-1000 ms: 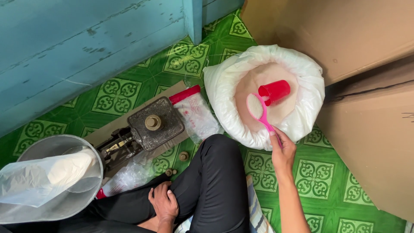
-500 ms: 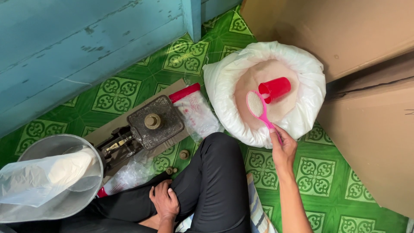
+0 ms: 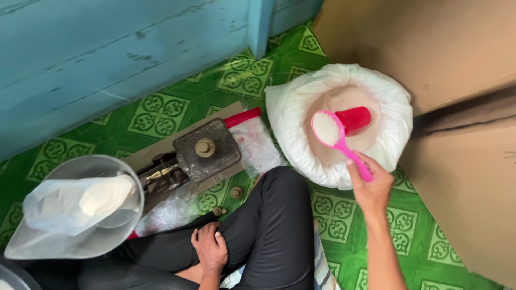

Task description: Scooping white powder from a large sack into a funnel-like container using a pink plastic scoop.

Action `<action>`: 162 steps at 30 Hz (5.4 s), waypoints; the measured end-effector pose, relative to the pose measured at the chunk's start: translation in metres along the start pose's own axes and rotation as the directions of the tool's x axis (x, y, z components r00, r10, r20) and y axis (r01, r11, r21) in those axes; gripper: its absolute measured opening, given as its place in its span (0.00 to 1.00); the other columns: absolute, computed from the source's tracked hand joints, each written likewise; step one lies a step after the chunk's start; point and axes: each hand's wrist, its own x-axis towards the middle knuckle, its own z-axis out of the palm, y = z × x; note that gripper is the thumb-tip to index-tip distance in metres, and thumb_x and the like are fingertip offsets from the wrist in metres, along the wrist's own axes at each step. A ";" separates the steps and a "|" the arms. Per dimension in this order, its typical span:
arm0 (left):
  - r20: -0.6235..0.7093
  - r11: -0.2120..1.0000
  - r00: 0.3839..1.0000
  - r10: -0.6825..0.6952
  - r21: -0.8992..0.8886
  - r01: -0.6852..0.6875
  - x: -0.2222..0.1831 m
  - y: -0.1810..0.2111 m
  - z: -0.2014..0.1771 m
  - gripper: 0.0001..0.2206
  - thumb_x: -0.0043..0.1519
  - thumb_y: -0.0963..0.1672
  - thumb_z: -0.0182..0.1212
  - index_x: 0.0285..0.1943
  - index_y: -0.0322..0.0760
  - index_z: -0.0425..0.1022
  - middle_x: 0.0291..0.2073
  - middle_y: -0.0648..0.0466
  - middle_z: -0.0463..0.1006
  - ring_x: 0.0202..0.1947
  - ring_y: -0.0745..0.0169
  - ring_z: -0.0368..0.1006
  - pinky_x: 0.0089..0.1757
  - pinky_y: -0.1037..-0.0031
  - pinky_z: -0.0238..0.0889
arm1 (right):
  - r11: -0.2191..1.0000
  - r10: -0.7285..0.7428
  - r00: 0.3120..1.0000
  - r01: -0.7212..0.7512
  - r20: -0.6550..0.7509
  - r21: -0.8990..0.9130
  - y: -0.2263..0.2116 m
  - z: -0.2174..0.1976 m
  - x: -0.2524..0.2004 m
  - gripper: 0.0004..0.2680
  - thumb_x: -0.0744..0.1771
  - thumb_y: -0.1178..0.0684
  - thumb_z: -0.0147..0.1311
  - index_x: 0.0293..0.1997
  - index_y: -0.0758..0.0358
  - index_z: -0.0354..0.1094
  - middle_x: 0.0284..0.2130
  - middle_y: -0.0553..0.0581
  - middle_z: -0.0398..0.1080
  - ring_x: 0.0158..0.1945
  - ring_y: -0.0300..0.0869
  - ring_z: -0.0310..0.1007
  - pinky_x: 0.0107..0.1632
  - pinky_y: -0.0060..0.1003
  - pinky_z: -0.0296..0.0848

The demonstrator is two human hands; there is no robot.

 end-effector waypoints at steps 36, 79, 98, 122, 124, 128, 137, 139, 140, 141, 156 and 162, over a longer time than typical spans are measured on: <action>-0.151 0.944 0.984 -0.098 -0.328 0.044 0.006 -0.002 -0.016 0.08 0.53 0.43 0.51 0.36 0.35 0.71 0.37 0.50 0.75 0.42 0.51 0.67 0.60 0.59 0.45 | 0.625 -0.609 0.358 0.766 0.708 0.150 -0.352 0.115 -0.043 0.10 0.56 0.58 0.63 0.38 0.61 0.76 0.22 0.49 0.76 0.16 0.37 0.64 0.23 0.30 0.64; -0.164 0.947 0.981 -0.104 -0.318 0.047 0.007 -0.002 -0.015 0.07 0.53 0.44 0.51 0.35 0.35 0.71 0.34 0.50 0.74 0.41 0.52 0.67 0.60 0.61 0.45 | 0.500 -0.496 0.382 0.860 0.780 -0.103 -0.375 0.145 -0.082 0.11 0.58 0.49 0.61 0.41 0.55 0.77 0.27 0.49 0.79 0.20 0.43 0.74 0.26 0.36 0.69; -0.154 0.943 0.982 -0.107 -0.329 0.051 0.007 -0.003 -0.015 0.07 0.53 0.43 0.51 0.34 0.35 0.71 0.34 0.50 0.74 0.41 0.52 0.67 0.60 0.60 0.45 | 0.497 -0.551 0.360 0.866 0.753 -0.051 -0.377 0.142 -0.085 0.10 0.58 0.50 0.61 0.40 0.58 0.77 0.29 0.50 0.79 0.20 0.42 0.74 0.24 0.35 0.69; -0.148 0.949 0.983 -0.108 -0.309 0.057 0.008 -0.003 -0.016 0.08 0.53 0.43 0.51 0.35 0.34 0.72 0.36 0.49 0.74 0.42 0.51 0.67 0.60 0.59 0.45 | 0.390 -0.607 0.342 0.915 0.718 -0.106 -0.375 0.139 -0.094 0.11 0.59 0.49 0.61 0.42 0.57 0.77 0.33 0.49 0.78 0.23 0.43 0.74 0.25 0.36 0.69; -0.159 0.951 0.982 -0.099 -0.304 0.046 0.009 -0.003 -0.016 0.08 0.53 0.43 0.51 0.35 0.34 0.72 0.35 0.49 0.74 0.42 0.51 0.67 0.60 0.60 0.46 | 0.385 -0.601 0.345 0.916 0.721 -0.117 -0.376 0.138 -0.094 0.11 0.59 0.49 0.60 0.43 0.57 0.77 0.33 0.49 0.78 0.23 0.43 0.74 0.25 0.36 0.69; -0.139 0.946 0.984 -0.109 -0.320 0.060 0.006 -0.003 -0.016 0.08 0.53 0.43 0.51 0.35 0.34 0.71 0.35 0.50 0.74 0.42 0.51 0.67 0.60 0.59 0.45 | 0.367 -0.636 0.325 0.925 0.700 -0.096 -0.375 0.137 -0.096 0.11 0.59 0.51 0.61 0.42 0.58 0.76 0.33 0.49 0.78 0.23 0.43 0.74 0.24 0.36 0.69; -0.154 0.944 0.982 -0.107 -0.326 0.052 0.008 -0.002 -0.017 0.08 0.53 0.43 0.51 0.35 0.35 0.71 0.34 0.50 0.74 0.41 0.52 0.67 0.60 0.60 0.45 | 0.285 -0.694 0.276 0.953 0.665 -0.097 -0.371 0.138 -0.101 0.09 0.60 0.52 0.61 0.43 0.54 0.76 0.30 0.46 0.75 0.21 0.43 0.71 0.23 0.36 0.66; -0.146 0.943 0.983 -0.106 -0.330 0.053 0.007 -0.002 -0.018 0.08 0.53 0.43 0.51 0.35 0.34 0.71 0.35 0.50 0.74 0.41 0.51 0.67 0.60 0.60 0.45 | 0.267 -0.710 0.272 0.957 0.650 -0.110 -0.371 0.137 -0.106 0.09 0.61 0.52 0.61 0.43 0.52 0.76 0.25 0.46 0.73 0.18 0.43 0.69 0.21 0.37 0.64; -0.154 0.943 0.982 -0.105 -0.329 0.049 0.007 -0.002 -0.018 0.08 0.53 0.43 0.51 0.35 0.35 0.71 0.35 0.50 0.74 0.41 0.52 0.67 0.60 0.60 0.45 | 0.279 -0.688 0.277 0.954 0.671 -0.108 -0.374 0.136 -0.109 0.09 0.61 0.52 0.60 0.44 0.51 0.76 0.26 0.46 0.73 0.19 0.44 0.70 0.22 0.38 0.65; -0.162 0.944 0.981 -0.104 -0.328 0.046 0.008 -0.001 -0.019 0.07 0.53 0.43 0.51 0.35 0.35 0.71 0.34 0.51 0.74 0.41 0.52 0.67 0.60 0.61 0.46 | 0.291 -0.666 0.281 0.951 0.691 -0.106 -0.376 0.135 -0.112 0.09 0.62 0.53 0.58 0.44 0.51 0.75 0.27 0.46 0.74 0.20 0.44 0.71 0.22 0.38 0.65; -0.179 0.937 0.977 -0.113 -0.347 0.044 0.007 0.000 -0.018 0.07 0.52 0.42 0.52 0.35 0.35 0.71 0.36 0.51 0.75 0.42 0.53 0.68 0.60 0.60 0.46 | 0.136 -0.879 0.174 0.984 0.443 -0.116 -0.348 0.110 -0.115 0.13 0.65 0.61 0.64 0.55 0.59 0.69 0.26 0.47 0.66 0.23 0.38 0.61 0.26 0.35 0.58; -0.165 0.949 0.981 -0.099 -0.313 0.043 0.006 -0.002 -0.013 0.08 0.53 0.43 0.51 0.36 0.35 0.73 0.37 0.52 0.76 0.43 0.53 0.68 0.60 0.61 0.45 | 0.782 -0.573 0.644 0.615 0.507 0.104 -0.321 0.103 -0.109 0.14 0.57 0.62 0.66 0.45 0.64 0.75 0.26 0.50 0.74 0.19 0.34 0.58 0.23 0.28 0.60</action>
